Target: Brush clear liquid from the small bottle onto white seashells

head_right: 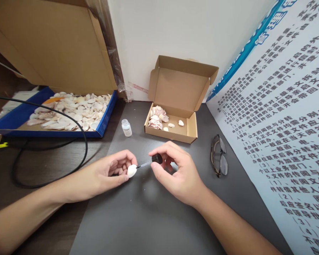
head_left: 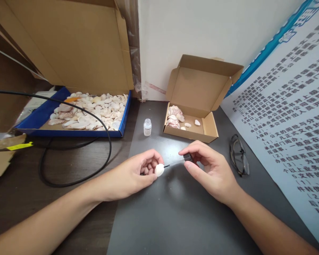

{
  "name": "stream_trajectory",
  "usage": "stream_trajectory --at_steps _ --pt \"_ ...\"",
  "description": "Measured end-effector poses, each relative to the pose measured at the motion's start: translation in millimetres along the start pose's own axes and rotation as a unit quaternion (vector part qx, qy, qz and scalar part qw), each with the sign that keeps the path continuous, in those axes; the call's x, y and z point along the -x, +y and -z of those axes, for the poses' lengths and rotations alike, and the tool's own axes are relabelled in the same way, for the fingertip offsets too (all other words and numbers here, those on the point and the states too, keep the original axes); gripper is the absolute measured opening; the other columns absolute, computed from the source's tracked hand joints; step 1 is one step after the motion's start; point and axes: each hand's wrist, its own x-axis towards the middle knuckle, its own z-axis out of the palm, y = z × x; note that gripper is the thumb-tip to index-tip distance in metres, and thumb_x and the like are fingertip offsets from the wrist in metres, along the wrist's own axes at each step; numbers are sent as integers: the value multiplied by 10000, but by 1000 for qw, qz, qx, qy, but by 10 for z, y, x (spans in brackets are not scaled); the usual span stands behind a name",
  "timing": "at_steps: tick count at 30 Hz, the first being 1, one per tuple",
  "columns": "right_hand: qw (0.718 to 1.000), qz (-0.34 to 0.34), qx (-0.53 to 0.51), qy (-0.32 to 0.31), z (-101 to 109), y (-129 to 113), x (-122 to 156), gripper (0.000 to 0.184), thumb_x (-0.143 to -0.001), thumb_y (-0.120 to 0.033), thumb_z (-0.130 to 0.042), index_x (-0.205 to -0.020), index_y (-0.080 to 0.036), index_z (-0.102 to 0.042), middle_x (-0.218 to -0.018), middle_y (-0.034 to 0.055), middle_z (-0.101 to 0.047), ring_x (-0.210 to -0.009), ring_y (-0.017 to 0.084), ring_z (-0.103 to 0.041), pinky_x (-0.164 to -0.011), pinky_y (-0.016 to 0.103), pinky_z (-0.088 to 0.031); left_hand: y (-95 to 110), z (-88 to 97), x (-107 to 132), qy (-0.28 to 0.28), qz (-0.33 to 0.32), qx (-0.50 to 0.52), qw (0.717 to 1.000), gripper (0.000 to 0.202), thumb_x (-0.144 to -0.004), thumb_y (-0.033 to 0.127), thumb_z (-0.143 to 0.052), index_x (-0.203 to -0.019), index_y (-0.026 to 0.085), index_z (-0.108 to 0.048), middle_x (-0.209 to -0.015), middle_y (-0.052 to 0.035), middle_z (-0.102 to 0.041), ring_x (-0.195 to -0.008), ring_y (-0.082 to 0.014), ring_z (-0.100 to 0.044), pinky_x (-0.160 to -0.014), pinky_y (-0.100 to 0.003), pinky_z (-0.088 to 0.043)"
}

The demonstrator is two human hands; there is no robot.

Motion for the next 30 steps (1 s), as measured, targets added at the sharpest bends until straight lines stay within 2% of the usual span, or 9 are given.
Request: stream_trajectory --at_steps 18,30 --pt "1000 -7 -8 -11 2 18 9 129 -839 -143 -594 -923 -209 -665 -822 29 -587 -680 153 -527 -544 255 -449 3 1 -7 -4 -5 -2 1000 148 -940 284 -568 -1035 181 -520 -800 46 -413 -718 -116 -357 -642 -228 -332" --pt "1000 -11 -1 0 -3 36 14 138 -845 -152 -602 -946 -216 -670 -836 31 -591 -690 157 -524 -546 261 -433 26 -18 -6 -2 4 -19 1000 214 -922 280 -558 -1099 160 -548 -834 28 -465 -745 -127 -394 -676 -250 -345"
